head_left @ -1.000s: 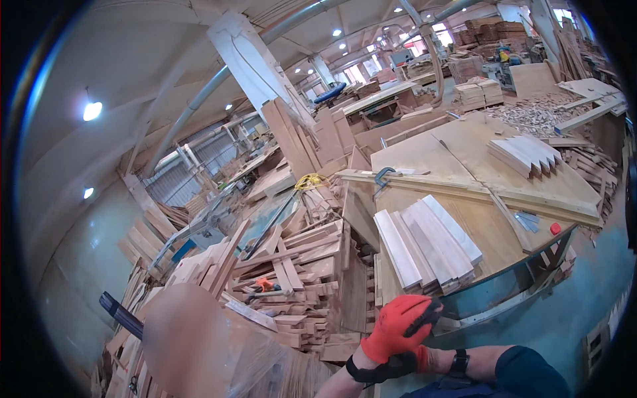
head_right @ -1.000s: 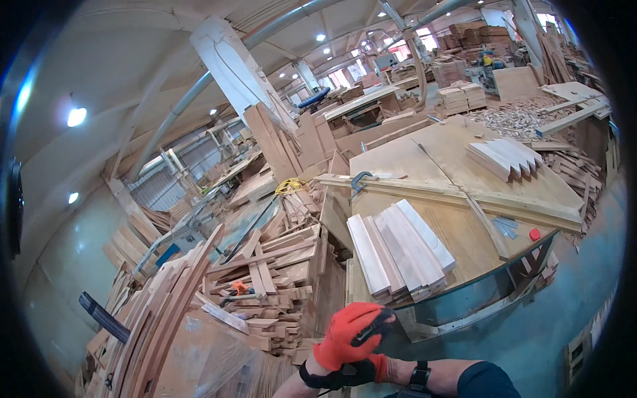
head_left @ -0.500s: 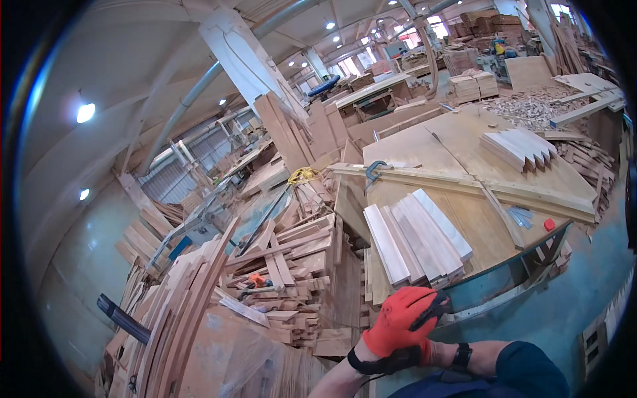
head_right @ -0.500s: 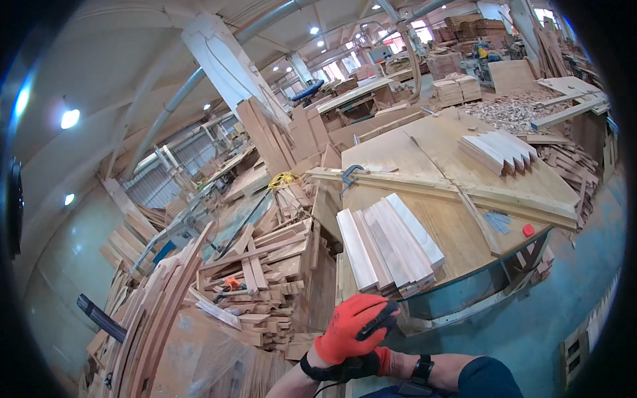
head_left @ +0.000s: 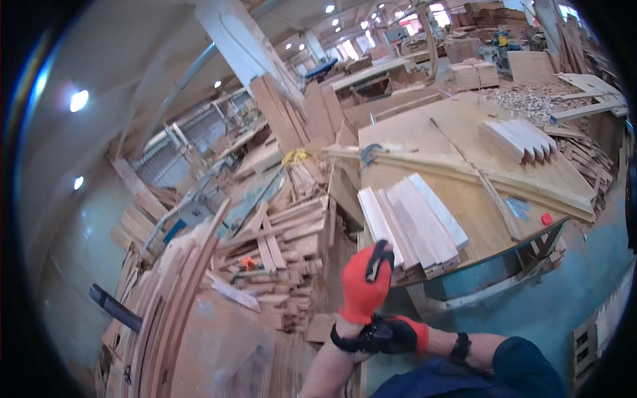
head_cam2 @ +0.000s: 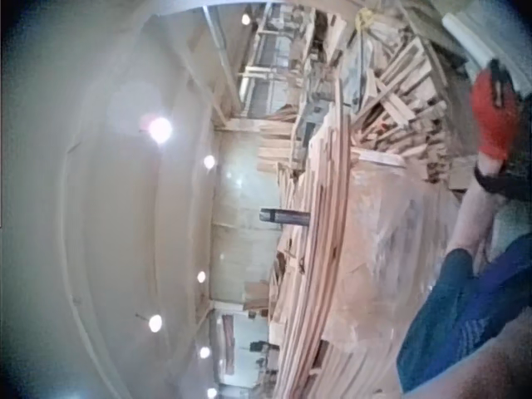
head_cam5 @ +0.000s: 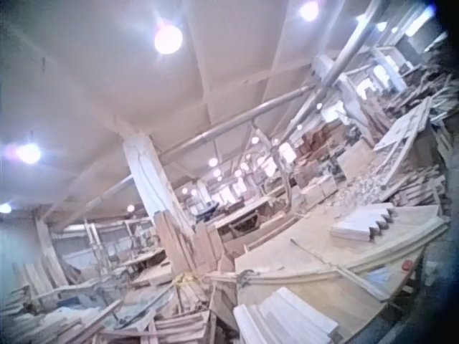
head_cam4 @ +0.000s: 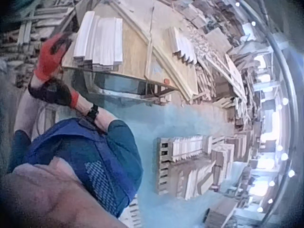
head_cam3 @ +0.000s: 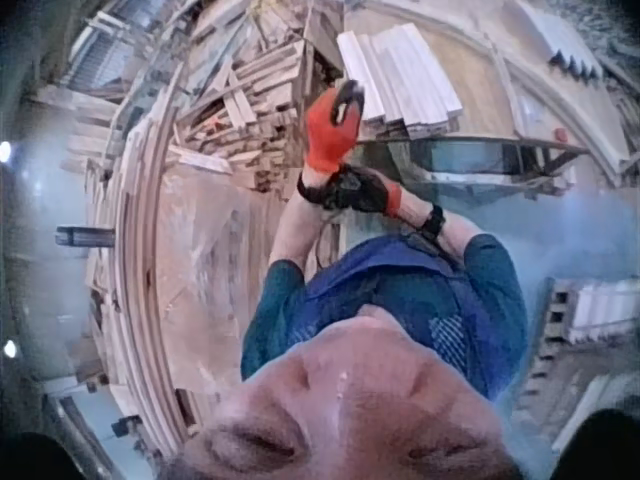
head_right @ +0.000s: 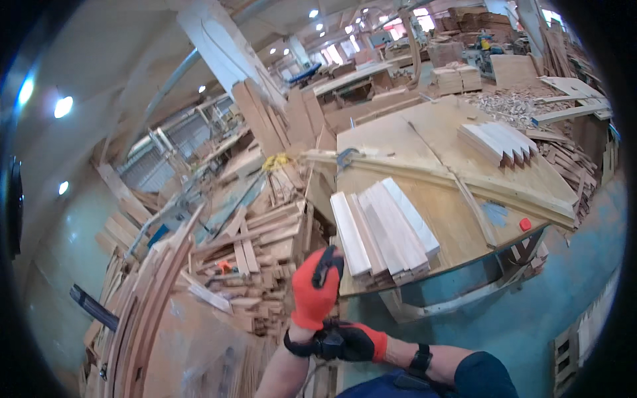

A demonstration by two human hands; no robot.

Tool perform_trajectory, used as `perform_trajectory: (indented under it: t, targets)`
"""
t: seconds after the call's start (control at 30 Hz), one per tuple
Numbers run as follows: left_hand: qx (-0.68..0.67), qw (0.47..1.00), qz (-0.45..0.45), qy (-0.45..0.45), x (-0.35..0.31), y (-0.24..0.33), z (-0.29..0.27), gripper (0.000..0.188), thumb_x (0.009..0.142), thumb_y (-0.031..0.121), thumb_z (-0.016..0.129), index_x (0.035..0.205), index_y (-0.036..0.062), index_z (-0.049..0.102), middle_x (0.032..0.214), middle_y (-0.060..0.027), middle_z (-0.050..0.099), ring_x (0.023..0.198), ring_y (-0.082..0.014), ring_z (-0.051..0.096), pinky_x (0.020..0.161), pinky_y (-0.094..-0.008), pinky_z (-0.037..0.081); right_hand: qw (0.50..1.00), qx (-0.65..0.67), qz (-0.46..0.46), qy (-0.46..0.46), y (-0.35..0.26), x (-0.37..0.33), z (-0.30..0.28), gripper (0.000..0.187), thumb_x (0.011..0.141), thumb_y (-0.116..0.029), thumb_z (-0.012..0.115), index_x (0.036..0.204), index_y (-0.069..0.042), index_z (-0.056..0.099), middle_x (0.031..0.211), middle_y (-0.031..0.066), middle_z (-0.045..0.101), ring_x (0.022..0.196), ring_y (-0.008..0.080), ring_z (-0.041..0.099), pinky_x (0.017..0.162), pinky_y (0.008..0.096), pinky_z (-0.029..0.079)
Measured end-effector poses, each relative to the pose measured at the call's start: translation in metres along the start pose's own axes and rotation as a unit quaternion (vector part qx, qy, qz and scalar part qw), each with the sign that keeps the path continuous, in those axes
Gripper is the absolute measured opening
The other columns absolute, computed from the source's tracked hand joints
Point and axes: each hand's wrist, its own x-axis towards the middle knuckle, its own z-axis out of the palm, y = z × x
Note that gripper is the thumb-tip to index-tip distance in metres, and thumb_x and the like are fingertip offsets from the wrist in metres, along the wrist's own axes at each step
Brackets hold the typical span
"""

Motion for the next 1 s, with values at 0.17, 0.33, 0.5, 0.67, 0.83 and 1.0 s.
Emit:
perform_trajectory:
  t: [0.17, 0.33, 0.5, 0.67, 0.83, 1.0]
  targets:
    - [-0.244, 0.947, -0.207, 0.034, 0.019, -0.040, 0.009, 0.027, 0.100, 0.016, 0.063, 0.116, -0.0040, 0.069, 0.097, -0.0091, 0.074, 0.087, -0.0137, 0.069, 0.083, -0.0288, 0.055, 0.998, -0.028, -0.044, -0.031, -0.013, 0.011, -0.005, 0.048, 0.103, -0.019, 0.051, 0.147, 0.000, 0.044, 0.130, 0.0121, 0.062, 0.113, 0.0220, 0.063, 0.100, 0.0387, 0.051]
    - [-0.562, 0.773, -0.295, 0.006, -0.017, -0.056, 0.009, 0.029, 0.104, 0.025, 0.057, 0.115, -0.0007, 0.065, 0.104, -0.0130, 0.070, 0.092, -0.0238, 0.070, 0.085, -0.0361, 0.056, 0.994, 0.073, 0.029, 0.080, -0.004, 0.005, 0.003, 0.041, 0.104, -0.016, 0.052, 0.141, -0.001, 0.050, 0.124, 0.0160, 0.066, 0.109, 0.0244, 0.066, 0.096, 0.0395, 0.053]
    - [-0.430, 0.838, -0.324, -0.093, -0.045, -0.044, 0.021, 0.030, 0.101, 0.021, 0.060, 0.116, -0.0042, 0.067, 0.098, -0.0101, 0.072, 0.091, -0.0167, 0.067, 0.084, -0.0296, 0.053, 0.792, -0.605, -0.026, -0.073, -0.014, -0.012, -0.011, 0.034, 0.099, -0.006, 0.059, 0.132, 0.000, 0.059, 0.122, 0.0178, 0.068, 0.109, 0.0246, 0.068, 0.096, 0.0394, 0.054]
    - [-0.301, 0.900, -0.243, -0.201, -0.051, -0.021, 0.018, 0.025, 0.095, 0.011, 0.059, 0.115, -0.0015, 0.069, 0.095, -0.0051, 0.072, 0.087, -0.0112, 0.064, 0.085, -0.0275, 0.051, 0.959, -0.253, 0.073, 0.107, 0.002, -0.022, -0.026, 0.031, 0.092, -0.003, 0.069, 0.122, -0.003, 0.065, 0.117, 0.0125, 0.070, 0.101, 0.0195, 0.069, 0.090, 0.0384, 0.056]
    - [-0.123, 0.962, -0.164, -0.182, -0.069, -0.026, 0.012, 0.033, 0.087, 0.004, 0.063, 0.120, 0.0042, 0.068, 0.109, -0.0133, 0.072, 0.098, -0.0248, 0.069, 0.088, -0.0348, 0.053, 0.947, -0.298, 0.043, 0.114, 0.015, -0.032, -0.040, 0.029, 0.098, -0.014, 0.062, 0.123, 0.000, 0.064, 0.114, 0.0150, 0.070, 0.097, 0.0220, 0.069, 0.086, 0.0398, 0.058]
    - [0.109, 0.986, -0.043, -0.118, -0.071, -0.053, 0.003, 0.039, 0.085, 0.009, 0.065, 0.124, 0.0055, 0.065, 0.117, -0.0161, 0.068, 0.104, -0.0354, 0.065, 0.091, -0.0435, 0.052, 0.973, 0.149, 0.121, 0.127, 0.004, -0.013, -0.030, 0.044, 0.103, -0.032, 0.048, 0.119, 0.006, 0.063, 0.110, 0.0221, 0.068, 0.098, 0.0325, 0.068, 0.090, 0.0443, 0.056]
